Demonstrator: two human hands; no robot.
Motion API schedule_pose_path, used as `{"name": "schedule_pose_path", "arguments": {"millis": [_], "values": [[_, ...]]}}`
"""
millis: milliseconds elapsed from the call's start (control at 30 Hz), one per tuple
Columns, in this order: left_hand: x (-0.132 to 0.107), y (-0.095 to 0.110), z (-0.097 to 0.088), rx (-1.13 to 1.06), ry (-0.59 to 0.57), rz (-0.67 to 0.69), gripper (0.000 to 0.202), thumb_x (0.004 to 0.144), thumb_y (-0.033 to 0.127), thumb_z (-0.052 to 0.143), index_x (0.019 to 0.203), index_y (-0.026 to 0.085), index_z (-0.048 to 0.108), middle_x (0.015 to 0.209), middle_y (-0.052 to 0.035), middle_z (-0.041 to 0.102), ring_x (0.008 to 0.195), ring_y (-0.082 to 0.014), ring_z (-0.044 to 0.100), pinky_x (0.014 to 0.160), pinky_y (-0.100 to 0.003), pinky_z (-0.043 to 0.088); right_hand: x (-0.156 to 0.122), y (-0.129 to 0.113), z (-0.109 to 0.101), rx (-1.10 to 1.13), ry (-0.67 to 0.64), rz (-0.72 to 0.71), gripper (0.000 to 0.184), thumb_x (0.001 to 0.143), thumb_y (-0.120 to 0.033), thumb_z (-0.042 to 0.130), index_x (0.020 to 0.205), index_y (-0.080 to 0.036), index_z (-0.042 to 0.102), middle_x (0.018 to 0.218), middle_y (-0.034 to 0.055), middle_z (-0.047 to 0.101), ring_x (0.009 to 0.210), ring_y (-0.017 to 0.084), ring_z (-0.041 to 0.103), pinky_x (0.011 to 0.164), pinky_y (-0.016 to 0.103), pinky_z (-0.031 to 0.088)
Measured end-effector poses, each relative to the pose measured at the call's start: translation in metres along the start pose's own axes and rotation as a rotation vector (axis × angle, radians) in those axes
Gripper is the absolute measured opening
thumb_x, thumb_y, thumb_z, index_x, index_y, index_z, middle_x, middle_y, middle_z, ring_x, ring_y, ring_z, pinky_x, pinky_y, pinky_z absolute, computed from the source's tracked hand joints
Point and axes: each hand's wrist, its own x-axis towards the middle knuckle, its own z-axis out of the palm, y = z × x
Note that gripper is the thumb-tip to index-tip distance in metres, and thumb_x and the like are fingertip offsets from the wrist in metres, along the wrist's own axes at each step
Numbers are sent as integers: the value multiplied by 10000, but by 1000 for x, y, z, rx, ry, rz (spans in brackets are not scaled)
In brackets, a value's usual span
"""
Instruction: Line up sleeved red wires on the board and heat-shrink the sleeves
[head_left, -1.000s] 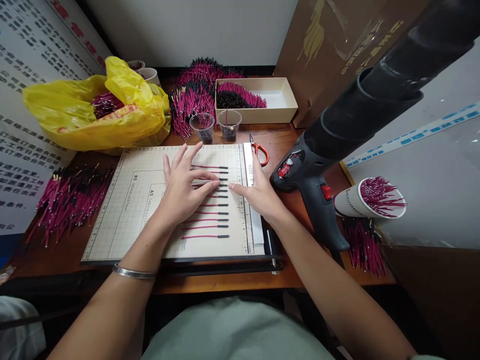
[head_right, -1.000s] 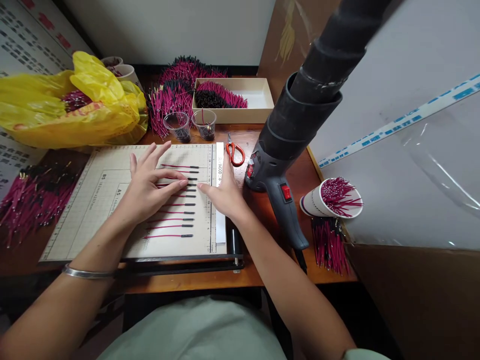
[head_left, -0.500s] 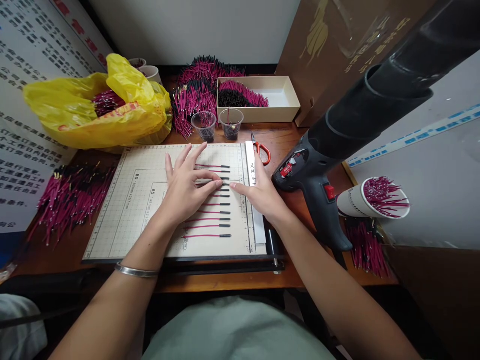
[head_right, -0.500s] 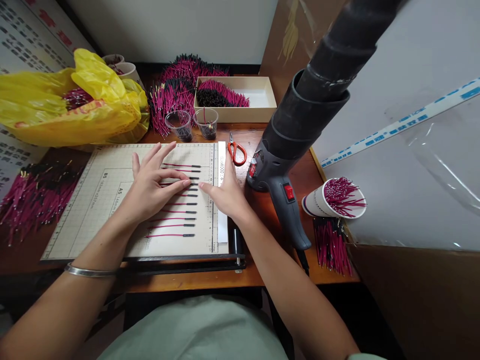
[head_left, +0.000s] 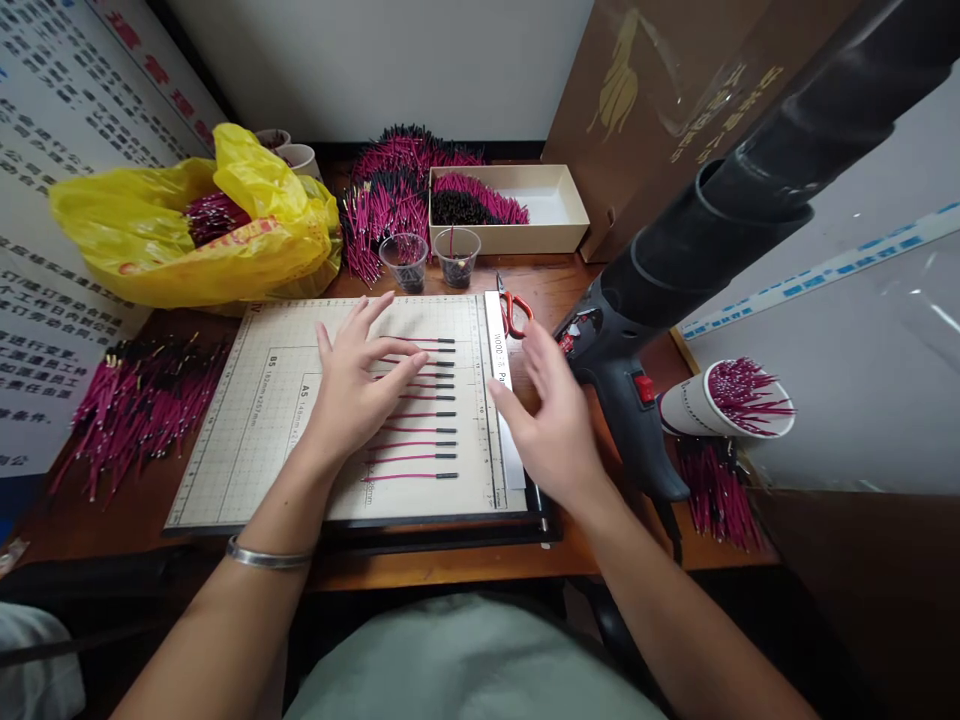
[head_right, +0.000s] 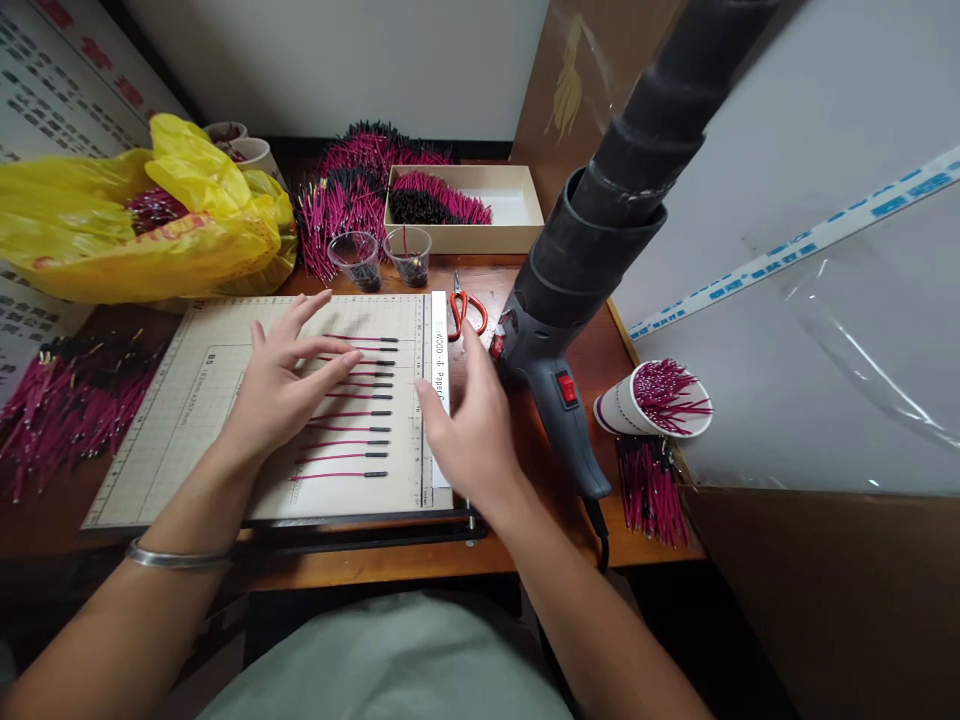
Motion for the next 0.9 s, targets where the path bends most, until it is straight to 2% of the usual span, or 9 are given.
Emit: {"name": "schedule_pose_path", "arguments": {"millis": [100, 167, 300, 433, 600, 733, 767, 833, 900], "values": [[-13, 2, -11, -63, 94, -45, 172, 898, 353, 641, 803, 258, 747, 1343, -47, 671, 1326, -314, 566, 1215, -639, 262, -28, -13, -42, -315, 301, -176, 507, 903, -191, 646, 1399, -261, 567, 1299, 103, 647, 1201, 252, 630, 1027, 454, 559], [-25, 5, -17, -87, 145, -92, 218, 898, 395, 623, 775, 243, 720, 1030, -49, 744, 1022, -244, 677, 985, -445, 510, -40, -8, -61, -601, 379, -186, 606, 896, -216, 669, 1476, -282, 511, 1317, 120, 640, 1238, 299, 609, 1100, 536, 492], [-47, 7, -21, -74, 162, -186, 273, 895, 448, 612, 745, 235, 696, 694, 1, 656, 633, -164, 540, 634, -314, 448, -48, 15, -69, -735, 213, -128, 696, 960, -228, 554, 1608, -241, 301, 1476, 166, 543, 1309, 317, 579, 1100, 536, 498], [-56, 5, -17, -100, 179, -215, 271, 890, 440, 610, 749, 228, 701, 651, 11, 630, 612, -157, 513, 612, -301, 429, -46, 27, -64, -754, 203, -171, 663, 972, -165, 480, 1608, -204, 298, 1429, 186, 577, 1261, 310, 611, 1031, 504, 543], [-56, 2, -17, -132, 182, -231, 270, 874, 438, 612, 745, 221, 706, 681, 3, 653, 629, -155, 521, 616, -295, 429, -47, 19, -63, -710, 252, -119, 529, 967, -237, 522, 1490, -162, 492, 1423, 190, 580, 1293, 338, 579, 1071, 583, 486], [-58, 0, -23, -165, 191, -249, 269, 839, 444, 631, 734, 211, 714, 662, 7, 651, 602, -145, 514, 603, -283, 425, -32, -6, -60, -57, 458, 113, 434, 852, -454, 722, 1204, -202, 691, 1215, 123, 688, 1041, 229, 648, 952, 438, 564], [-59, -1, -25, -174, 194, -249, 267, 834, 442, 634, 733, 209, 716, 669, 5, 660, 600, -143, 520, 597, -279, 426, -24, -11, -59, 317, 357, 263, 457, 849, -554, 697, 1147, -207, 702, 1146, 110, 704, 890, 188, 646, 811, 374, 595], [-60, -3, -27, -191, 206, -246, 271, 833, 440, 630, 731, 204, 716, 689, -3, 680, 607, -144, 543, 587, -271, 432, -2, -15, -59, 586, 129, 369, 798, 896, -824, 316, 1099, -160, 709, 1082, 149, 711, 643, 145, 578, 496, 308, 536], [-61, -6, -26, -209, 218, -242, 276, 838, 439, 627, 735, 199, 716, 698, -9, 690, 611, -145, 559, 579, -266, 439, 21, -10, -59, 1325, -168, 543, 758, 827, -790, 522, 1189, -134, 636, 1205, 148, 675, 629, 82, 553, 403, 201, 471]]}}
